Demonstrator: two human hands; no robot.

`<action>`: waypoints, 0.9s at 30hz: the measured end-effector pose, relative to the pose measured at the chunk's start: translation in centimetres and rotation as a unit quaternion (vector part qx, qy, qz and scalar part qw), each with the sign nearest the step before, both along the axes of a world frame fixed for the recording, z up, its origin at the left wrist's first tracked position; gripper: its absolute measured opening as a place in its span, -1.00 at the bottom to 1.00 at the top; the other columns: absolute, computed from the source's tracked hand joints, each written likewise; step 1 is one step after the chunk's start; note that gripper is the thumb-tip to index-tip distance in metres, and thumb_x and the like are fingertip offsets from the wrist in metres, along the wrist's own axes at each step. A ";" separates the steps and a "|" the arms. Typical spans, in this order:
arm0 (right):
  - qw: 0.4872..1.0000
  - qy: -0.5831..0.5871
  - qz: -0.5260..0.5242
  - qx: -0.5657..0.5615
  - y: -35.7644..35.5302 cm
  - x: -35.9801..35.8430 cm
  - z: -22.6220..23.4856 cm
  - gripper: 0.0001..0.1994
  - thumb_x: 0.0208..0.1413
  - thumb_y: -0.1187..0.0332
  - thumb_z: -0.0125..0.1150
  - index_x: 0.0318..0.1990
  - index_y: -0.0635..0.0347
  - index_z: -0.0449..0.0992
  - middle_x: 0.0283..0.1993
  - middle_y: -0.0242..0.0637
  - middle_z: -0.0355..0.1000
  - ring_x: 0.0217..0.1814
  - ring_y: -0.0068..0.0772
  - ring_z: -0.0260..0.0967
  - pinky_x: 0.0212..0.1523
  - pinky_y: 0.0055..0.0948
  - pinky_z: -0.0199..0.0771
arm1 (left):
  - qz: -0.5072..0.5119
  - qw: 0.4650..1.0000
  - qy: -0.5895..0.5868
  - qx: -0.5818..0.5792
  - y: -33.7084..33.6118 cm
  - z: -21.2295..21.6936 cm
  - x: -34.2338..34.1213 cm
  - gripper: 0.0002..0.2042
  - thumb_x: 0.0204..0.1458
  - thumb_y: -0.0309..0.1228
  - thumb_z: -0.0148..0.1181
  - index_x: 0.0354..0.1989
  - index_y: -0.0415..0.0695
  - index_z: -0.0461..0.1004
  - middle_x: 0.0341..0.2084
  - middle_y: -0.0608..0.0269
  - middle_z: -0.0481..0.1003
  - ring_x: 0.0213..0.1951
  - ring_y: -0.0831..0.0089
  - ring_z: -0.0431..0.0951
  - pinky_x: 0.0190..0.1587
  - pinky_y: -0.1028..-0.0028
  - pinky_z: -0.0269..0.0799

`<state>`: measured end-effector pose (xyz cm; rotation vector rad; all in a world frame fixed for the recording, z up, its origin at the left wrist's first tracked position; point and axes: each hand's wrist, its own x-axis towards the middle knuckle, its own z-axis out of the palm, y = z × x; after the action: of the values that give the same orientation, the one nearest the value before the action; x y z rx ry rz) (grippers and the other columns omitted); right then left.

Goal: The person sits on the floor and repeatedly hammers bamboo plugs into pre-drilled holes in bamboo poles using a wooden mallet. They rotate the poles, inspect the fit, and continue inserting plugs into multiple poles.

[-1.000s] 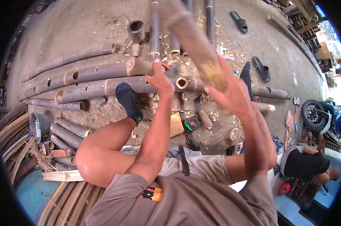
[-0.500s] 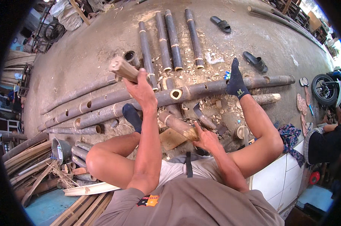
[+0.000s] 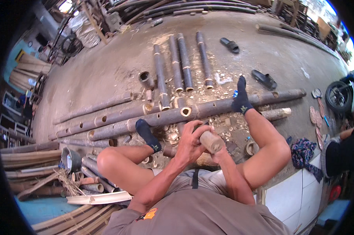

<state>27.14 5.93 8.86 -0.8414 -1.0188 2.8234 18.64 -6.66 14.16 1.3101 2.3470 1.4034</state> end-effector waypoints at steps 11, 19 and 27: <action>0.991 0.125 0.032 -0.043 -2.6 -0.1 -1.7 -0.72 0.43 0.15 0.10 -0.04 0.18 0.56 -0.22 -0.38 0.54 -0.21 -0.51 0.51 -0.13 -0.47 0.55 | 0.010 0.996 0.090 -0.013 -3.8 -1.2 5.1 -0.18 -0.23 -0.54 0.52 0.36 0.13 0.46 0.38 -0.10 0.18 0.35 -0.10 0.29 0.25 0.13 0.40; 0.985 0.104 -0.026 0.134 -2.6 -0.8 3.2 -0.79 0.38 0.29 0.13 -0.12 0.26 0.57 -0.30 -0.50 0.48 -0.29 -0.70 0.36 -0.29 -0.53 0.42 | 0.053 0.998 0.031 0.016 -6.6 -1.9 6.7 -0.16 -0.02 -0.44 0.39 0.51 -0.12 0.17 0.41 -0.15 0.10 0.41 -0.08 0.21 0.36 0.10 0.33; 0.963 0.013 -0.143 0.229 0.4 -0.6 3.7 -0.69 0.39 0.26 0.16 0.11 0.32 0.43 -0.33 -0.28 0.54 -0.51 -0.49 0.50 -0.57 -0.44 0.55 | 0.206 0.975 -0.048 0.062 -8.4 0.2 4.5 -0.46 0.17 -0.50 0.27 0.36 -0.19 0.37 0.26 0.04 0.33 0.18 0.22 0.49 0.18 0.28 0.50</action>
<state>26.54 6.30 12.55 -0.8137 -1.3456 2.2236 23.17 -15.08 14.38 0.7788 2.6010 1.7013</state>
